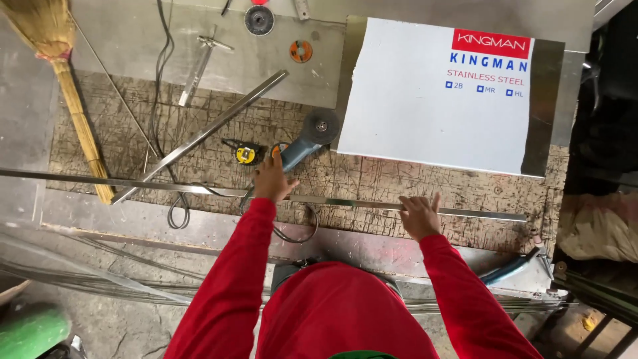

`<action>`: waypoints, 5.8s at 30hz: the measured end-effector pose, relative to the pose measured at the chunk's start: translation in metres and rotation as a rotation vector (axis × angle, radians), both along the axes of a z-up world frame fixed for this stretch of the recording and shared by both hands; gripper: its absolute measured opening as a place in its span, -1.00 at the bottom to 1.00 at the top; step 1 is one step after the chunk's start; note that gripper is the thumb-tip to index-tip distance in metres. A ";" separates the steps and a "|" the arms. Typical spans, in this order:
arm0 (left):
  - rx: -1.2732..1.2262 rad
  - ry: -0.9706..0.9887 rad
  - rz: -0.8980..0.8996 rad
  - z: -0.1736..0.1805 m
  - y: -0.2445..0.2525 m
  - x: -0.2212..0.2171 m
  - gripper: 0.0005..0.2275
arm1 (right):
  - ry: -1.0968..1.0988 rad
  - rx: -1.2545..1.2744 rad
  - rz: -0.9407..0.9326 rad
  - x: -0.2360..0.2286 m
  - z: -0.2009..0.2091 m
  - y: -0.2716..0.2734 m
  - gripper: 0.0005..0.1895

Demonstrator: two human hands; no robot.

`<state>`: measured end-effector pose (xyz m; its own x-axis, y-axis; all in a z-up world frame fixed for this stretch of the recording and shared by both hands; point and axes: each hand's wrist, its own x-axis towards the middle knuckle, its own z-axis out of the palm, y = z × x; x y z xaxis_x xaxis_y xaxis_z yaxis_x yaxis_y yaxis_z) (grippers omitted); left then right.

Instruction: The person measures a metal rod with a tape measure and marks it. They then use an angle grinder to cut the rod at the marked point. The process is repeated for a second cut on the same rod.

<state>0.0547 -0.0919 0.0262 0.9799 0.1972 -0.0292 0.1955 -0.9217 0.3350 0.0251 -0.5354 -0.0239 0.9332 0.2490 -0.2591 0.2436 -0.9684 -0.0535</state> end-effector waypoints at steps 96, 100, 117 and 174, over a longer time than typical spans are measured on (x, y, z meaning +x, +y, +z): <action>-0.156 0.411 -0.595 0.043 -0.164 -0.036 -0.61 | -0.202 0.461 -0.488 -0.020 0.076 -0.109 -0.64; 0.150 0.065 -0.510 -0.014 -0.096 -0.060 -0.85 | -0.438 1.015 -1.483 -0.021 0.031 -0.244 -0.79; 0.326 -0.103 -0.328 -0.027 -0.061 -0.083 -0.81 | -0.441 0.592 -1.217 -0.020 0.021 -0.216 -0.72; 0.341 -0.143 -0.246 -0.022 0.004 -0.090 -0.95 | 0.042 0.444 -0.097 -0.008 -0.003 0.129 -0.80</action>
